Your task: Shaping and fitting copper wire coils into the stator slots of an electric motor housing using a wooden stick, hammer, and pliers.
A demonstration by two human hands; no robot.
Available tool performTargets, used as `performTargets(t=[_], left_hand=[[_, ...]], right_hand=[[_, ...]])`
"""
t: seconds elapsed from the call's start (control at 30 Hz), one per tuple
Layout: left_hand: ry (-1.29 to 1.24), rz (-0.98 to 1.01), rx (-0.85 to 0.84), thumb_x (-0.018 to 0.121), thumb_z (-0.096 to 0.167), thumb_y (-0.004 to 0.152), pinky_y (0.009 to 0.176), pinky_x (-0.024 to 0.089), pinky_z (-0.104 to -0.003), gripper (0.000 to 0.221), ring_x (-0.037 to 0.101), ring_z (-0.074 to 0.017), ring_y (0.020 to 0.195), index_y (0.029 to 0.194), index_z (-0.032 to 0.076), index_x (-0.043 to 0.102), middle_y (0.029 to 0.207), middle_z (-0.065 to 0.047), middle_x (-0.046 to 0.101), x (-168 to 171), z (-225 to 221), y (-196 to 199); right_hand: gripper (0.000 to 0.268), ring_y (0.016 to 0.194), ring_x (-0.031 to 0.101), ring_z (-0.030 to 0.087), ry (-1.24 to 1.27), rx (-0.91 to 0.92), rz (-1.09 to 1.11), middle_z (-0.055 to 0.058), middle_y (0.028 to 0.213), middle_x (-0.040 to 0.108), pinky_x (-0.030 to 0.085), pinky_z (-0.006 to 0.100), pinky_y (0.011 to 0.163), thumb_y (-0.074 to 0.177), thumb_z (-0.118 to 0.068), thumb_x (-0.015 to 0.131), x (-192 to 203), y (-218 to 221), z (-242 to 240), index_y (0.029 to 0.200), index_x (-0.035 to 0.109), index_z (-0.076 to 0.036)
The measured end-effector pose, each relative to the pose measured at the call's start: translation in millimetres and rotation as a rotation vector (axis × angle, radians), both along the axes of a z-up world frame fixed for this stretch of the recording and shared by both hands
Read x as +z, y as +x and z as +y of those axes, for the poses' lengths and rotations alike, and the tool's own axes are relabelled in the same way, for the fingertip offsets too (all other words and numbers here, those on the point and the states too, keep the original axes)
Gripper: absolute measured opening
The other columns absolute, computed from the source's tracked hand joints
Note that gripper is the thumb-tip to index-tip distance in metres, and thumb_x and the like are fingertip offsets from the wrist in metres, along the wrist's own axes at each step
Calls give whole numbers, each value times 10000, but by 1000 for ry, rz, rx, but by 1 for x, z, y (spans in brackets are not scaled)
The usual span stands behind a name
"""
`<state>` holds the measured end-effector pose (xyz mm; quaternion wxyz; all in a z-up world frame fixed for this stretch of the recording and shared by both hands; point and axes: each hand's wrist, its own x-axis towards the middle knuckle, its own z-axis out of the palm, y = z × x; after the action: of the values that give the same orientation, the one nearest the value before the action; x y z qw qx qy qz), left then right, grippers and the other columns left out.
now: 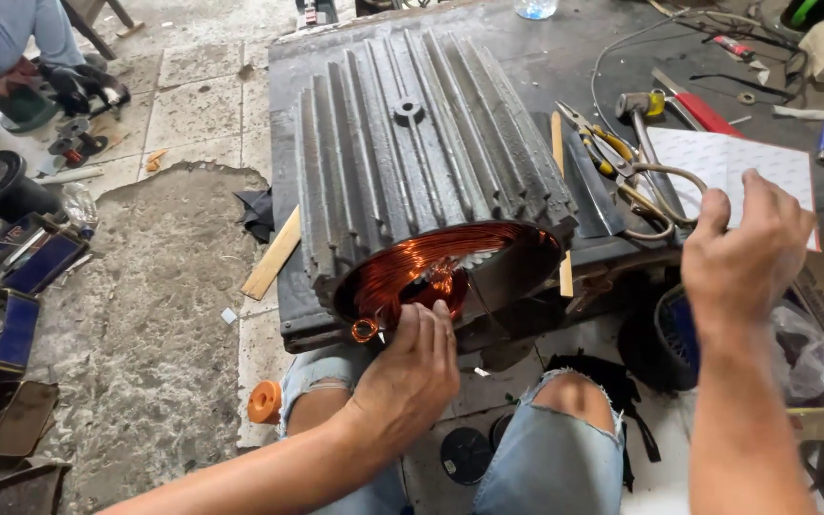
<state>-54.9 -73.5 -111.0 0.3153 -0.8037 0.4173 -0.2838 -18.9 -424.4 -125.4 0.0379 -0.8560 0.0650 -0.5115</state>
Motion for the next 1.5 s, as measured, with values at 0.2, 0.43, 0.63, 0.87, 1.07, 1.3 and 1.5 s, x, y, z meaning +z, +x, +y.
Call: performTargets(t=[0.2,0.43,0.63,0.87,1.07,1.3,1.5], left_hand=[[-185,-56,-85,510,177,906,1046,437,-376,480,649,-341,1047,1239,-144,638,1168,-258,691,-9,7,9],[-160,-156,-36,519,197,927,943,410,-333,473,616,-246,949,1285,-77,661,1051,-172,693,-12,3,11],[-164,-170,-122,497,219,968,975,401,-306,492,630,-198,967,1375,-24,630,1074,-138,707,-8,16,16],[-175,-113,-201,540,153,951,914,459,-283,461,632,-210,928,1352,-57,625,1107,-164,699,-4,18,21],[-307,-102,-172,551,216,930,921,443,-286,360,635,-214,973,1170,-19,681,1118,-133,704,-13,11,24],[-267,-177,-176,590,193,926,835,387,-268,313,574,-171,817,1138,-2,712,935,-81,675,-8,11,27],[-209,-140,-235,505,261,1013,1050,381,-312,412,656,-224,1148,1328,32,640,1202,-109,699,-2,27,21]], right_hand=[[407,835,629,368,305,-142,604,240,888,653,520,475,784,1129,-297,697,-25,59,-26,1030,670,97],[326,988,608,403,381,-64,817,270,1162,623,508,542,904,999,-88,495,-2,89,-32,1262,674,-18],[864,940,744,398,373,84,1231,251,1320,693,586,484,831,752,-4,719,12,121,-77,1567,481,-164],[747,1280,588,427,394,-97,1058,201,1458,601,484,501,1037,816,-223,696,24,126,-74,1535,526,-112],[554,792,716,357,527,-69,796,208,933,788,530,448,714,878,-313,824,32,107,-56,1351,716,-46],[413,660,586,193,768,349,338,198,936,673,430,292,497,1069,-20,642,32,36,-14,1429,572,169],[312,679,454,204,1075,497,166,123,945,468,400,308,599,1070,-31,332,32,-63,62,1375,353,32]])
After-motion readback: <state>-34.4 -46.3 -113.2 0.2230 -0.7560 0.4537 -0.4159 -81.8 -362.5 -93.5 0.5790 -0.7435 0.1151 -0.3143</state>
